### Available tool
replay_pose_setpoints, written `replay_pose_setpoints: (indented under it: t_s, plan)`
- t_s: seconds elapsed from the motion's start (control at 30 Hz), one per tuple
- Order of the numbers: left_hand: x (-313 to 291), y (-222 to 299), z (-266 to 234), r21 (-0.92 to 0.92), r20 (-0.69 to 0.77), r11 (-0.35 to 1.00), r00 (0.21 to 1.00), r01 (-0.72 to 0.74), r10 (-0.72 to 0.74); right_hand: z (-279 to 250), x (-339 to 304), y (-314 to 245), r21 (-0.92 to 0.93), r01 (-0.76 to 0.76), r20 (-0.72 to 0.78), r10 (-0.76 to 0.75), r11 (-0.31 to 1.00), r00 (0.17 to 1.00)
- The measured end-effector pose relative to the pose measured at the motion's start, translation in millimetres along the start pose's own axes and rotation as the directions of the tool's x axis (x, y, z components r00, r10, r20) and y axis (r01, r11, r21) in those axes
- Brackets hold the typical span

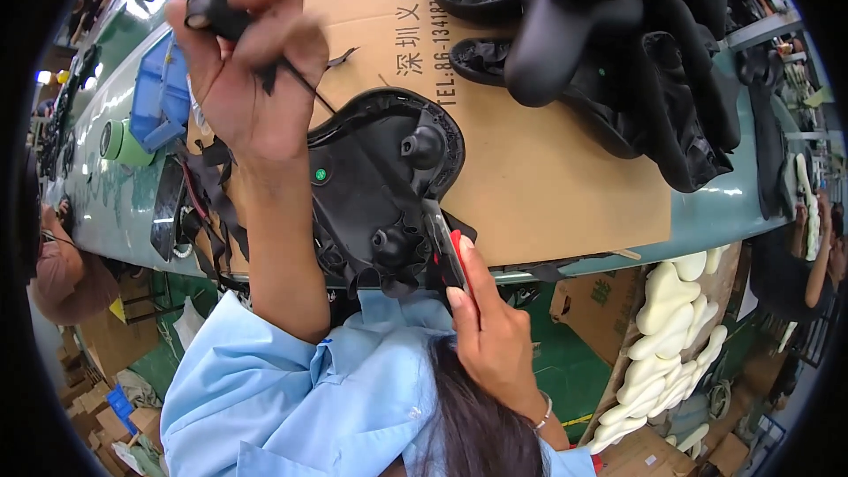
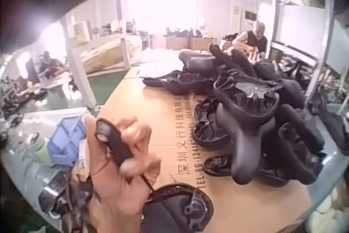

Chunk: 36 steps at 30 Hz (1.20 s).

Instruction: Trim excess fabric or material from the base of bicycle seats using a utility knife.

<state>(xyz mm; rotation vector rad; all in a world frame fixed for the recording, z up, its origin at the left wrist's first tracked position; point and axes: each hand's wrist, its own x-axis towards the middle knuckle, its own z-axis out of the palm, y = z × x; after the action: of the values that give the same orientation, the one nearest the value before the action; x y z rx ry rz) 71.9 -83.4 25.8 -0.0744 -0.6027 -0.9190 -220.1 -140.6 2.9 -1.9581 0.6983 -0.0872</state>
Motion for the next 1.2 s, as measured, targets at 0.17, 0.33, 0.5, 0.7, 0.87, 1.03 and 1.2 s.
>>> replay_pose_setpoints:
  t_s: [0.17, 0.33, 0.5, 0.7, 0.87, 1.03, 1.2]
  plan:
    - [-24.7, -22.9, 33.6, 0.831, -0.094, -0.550, 0.954, -0.082, -0.285, -28.3, 34.2, -4.3, -0.283, 0.176, 0.002, -0.183, 0.943, 0.983]
    - [-40.3, -18.9, -3.7, 0.622, -0.040, -0.723, 0.909, -0.302, -0.414, -45.5, 68.1, -18.1, -0.149, -0.005, 0.159, 0.029, 0.989, 0.987]
    - [-40.3, -30.5, -27.8, 0.626, 0.367, -0.669, 0.908, -0.401, -0.201, -42.3, 52.2, 0.0, 0.205, -0.182, 0.258, 0.126, 0.962, 0.958]
    - [-26.9, -27.5, -26.5, 0.740, 0.353, -0.671, 0.879, -0.053, 0.321, -3.1, -11.0, 1.9, 0.004, -0.072, -0.064, 0.072, 0.997, 0.995]
    - [-33.5, -5.5, -12.9, 0.801, -0.443, -0.097, 0.694, 0.591, 0.567, -3.8, -4.8, -1.1, -0.038, 0.008, -0.103, -0.012, 0.999, 0.995]
    - [-92.1, 6.4, 15.7, 0.700, -0.710, 0.183, 0.645, 0.691, 0.283, -80.4, 75.9, -8.7, -0.349, 0.179, 0.116, -0.147, 0.920, 0.982]
    - [-86.9, -6.9, 44.7, 0.786, -0.618, 0.065, 0.784, 0.615, 0.051, -90.7, 98.1, -31.8, -0.382, 0.481, 0.418, -0.316, 0.789, 0.852]
